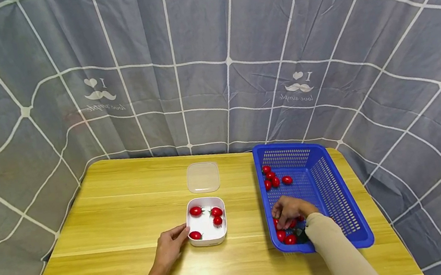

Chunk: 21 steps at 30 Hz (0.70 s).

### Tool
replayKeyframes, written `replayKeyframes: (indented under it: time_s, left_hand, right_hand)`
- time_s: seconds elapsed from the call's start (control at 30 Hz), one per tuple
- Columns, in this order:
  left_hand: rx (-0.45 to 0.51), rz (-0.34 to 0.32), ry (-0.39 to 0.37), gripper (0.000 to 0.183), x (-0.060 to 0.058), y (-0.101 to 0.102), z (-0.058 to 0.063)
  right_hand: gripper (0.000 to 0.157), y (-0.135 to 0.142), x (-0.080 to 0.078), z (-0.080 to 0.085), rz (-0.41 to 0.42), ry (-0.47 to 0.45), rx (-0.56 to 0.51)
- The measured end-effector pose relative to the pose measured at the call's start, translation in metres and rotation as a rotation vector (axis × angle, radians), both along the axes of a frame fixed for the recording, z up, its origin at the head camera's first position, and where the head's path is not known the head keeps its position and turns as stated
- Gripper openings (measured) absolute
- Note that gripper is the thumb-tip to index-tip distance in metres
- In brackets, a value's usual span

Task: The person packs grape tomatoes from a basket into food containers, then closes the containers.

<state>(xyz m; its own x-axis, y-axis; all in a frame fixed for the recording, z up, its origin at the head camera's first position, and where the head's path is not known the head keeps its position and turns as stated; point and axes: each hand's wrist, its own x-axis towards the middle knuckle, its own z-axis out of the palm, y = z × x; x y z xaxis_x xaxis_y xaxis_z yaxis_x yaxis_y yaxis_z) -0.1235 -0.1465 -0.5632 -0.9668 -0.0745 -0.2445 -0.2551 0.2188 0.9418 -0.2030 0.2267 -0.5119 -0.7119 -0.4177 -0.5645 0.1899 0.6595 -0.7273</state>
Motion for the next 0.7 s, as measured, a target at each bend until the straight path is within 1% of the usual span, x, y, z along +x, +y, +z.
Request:
replayKeyframes:
  time_s: [0.13, 0.23, 0.47, 0.7]
  left_hand:
    - [0.001, -0.001, 0.004, 0.038, 0.0, 0.0, 0.0]
    - [-0.001, -0.005, 0.011, 0.038, 0.0, 0.0, -0.001]
    - [0.004, -0.01, 0.011, 0.038, -0.001, 0.001, 0.0]
    - [-0.008, -0.012, 0.006, 0.039, 0.0, 0.0, 0.002]
  right_hand:
    - [0.025, 0.0, -0.001, 0.0, 0.012, -0.001, -0.003]
    - [0.024, 0.002, -0.001, 0.0, 0.01, 0.001, -0.027]
    - [0.023, 0.008, -0.002, 0.001, -0.05, 0.011, -0.094]
    - [0.028, 0.011, -0.004, 0.011, -0.096, 0.008, -0.177]
